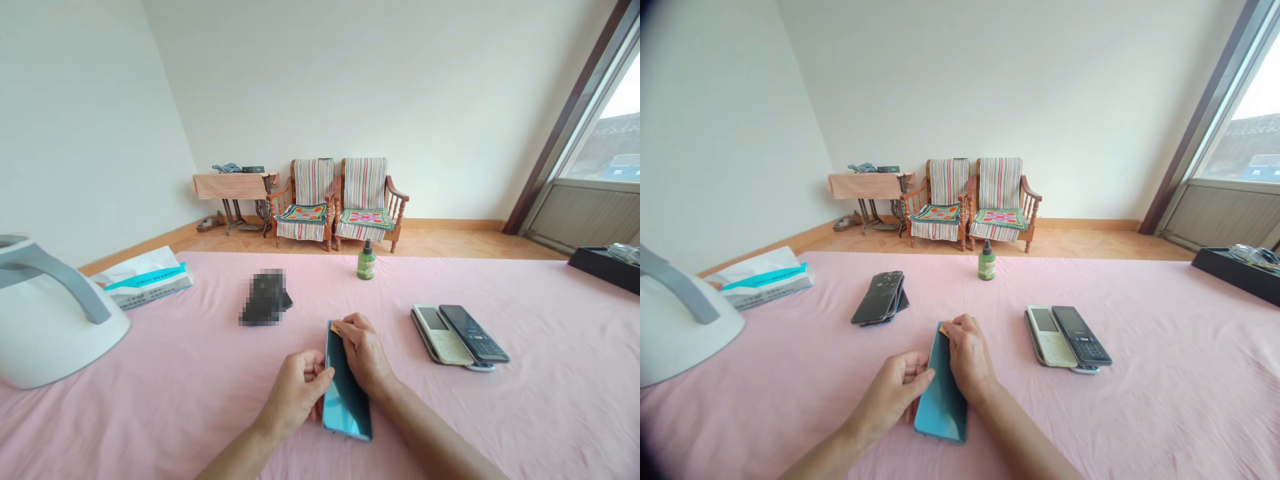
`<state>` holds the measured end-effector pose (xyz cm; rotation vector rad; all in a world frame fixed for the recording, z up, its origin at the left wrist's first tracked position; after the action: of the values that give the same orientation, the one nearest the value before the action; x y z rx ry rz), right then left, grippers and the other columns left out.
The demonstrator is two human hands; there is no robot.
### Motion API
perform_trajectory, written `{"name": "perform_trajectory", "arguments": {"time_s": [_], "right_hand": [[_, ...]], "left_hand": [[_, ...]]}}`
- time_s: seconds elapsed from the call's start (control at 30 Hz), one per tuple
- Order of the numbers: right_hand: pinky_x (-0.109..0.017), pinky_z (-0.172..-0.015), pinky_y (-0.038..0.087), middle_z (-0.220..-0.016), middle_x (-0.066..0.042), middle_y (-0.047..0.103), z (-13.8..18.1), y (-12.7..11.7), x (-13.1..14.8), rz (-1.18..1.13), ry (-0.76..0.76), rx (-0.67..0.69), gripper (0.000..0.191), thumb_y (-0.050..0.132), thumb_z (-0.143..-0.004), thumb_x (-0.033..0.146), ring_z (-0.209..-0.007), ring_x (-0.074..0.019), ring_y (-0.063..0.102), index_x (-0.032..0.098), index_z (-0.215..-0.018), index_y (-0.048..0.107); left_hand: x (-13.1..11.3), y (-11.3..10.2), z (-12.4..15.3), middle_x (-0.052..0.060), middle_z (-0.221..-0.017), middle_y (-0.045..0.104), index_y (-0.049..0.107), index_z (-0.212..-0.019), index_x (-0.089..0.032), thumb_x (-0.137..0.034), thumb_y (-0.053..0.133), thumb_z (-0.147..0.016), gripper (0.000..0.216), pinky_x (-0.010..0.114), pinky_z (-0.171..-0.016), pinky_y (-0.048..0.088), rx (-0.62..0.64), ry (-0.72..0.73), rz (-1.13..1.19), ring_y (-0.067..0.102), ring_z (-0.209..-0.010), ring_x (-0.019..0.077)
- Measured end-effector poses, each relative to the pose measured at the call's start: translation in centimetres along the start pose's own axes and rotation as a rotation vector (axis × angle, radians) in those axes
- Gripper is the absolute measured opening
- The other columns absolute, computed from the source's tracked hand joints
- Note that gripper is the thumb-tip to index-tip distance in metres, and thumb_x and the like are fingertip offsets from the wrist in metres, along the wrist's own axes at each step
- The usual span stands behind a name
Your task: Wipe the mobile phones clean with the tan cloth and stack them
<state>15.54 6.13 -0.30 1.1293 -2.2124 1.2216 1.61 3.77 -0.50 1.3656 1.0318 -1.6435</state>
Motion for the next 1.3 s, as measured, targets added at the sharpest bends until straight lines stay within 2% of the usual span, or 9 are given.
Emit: {"name": "perform_trajectory", "arguments": {"time_s": [0.53,0.77,1.0,1.3], "right_hand": [[-0.028,-0.071,0.046,-0.084,-0.006,0.057,0.30,-0.19,0.39,0.030,0.004,0.009,0.032,0.040,-0.089,0.006,-0.080,-0.0180,0.053,0.019,-0.095,0.069],[-0.030,-0.074,0.046,-0.087,-0.007,0.058,0.05,-0.25,0.20,0.039,0.001,-0.002,0.033,0.040,-0.088,0.005,-0.083,-0.0190,0.053,0.019,-0.095,0.069],[-0.030,-0.074,0.047,-0.087,-0.007,0.059,0.23,-0.33,0.24,0.029,-0.023,-0.001,0.033,0.041,-0.086,0.004,-0.082,-0.0186,0.054,0.020,-0.091,0.069],[-0.030,-0.074,0.048,-0.086,-0.006,0.059,0.23,-0.32,0.44,0.028,-0.041,0.020,0.034,0.041,-0.085,0.004,-0.082,-0.0185,0.054,0.022,-0.088,0.070]], "left_hand": [[0.19,-0.10,-0.02,-0.002,-0.054,0.057,0.051,-0.070,-0.018,-0.038,0.062,-0.075,0.024,0.024,-0.051,0.045,0.009,0.004,-0.003,0.060,-0.055,0.0166],[0.50,-0.12,0.03,-0.001,-0.056,0.058,0.054,-0.074,-0.016,-0.042,0.061,-0.075,0.027,0.020,-0.036,0.035,0.003,-0.020,-0.021,0.051,-0.040,0.0119],[0.16,-0.08,0.08,0.000,-0.060,0.060,0.053,-0.071,-0.017,-0.041,0.062,-0.075,0.026,0.025,-0.053,0.046,0.015,0.006,-0.002,0.060,-0.055,0.0157],[0.26,-0.10,0.06,-0.001,-0.060,0.057,0.051,-0.072,-0.017,-0.039,0.060,-0.077,0.024,0.027,-0.056,0.046,0.023,0.017,-0.010,0.058,-0.057,0.0161]]}}
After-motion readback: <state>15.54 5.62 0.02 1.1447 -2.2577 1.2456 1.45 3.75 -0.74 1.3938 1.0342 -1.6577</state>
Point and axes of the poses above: each hand's wrist, its own z-axis away from the middle knuckle, its own y-axis out of the palm, x = y × z, the point moved 4 cm from there along -z, towards the middle knuckle
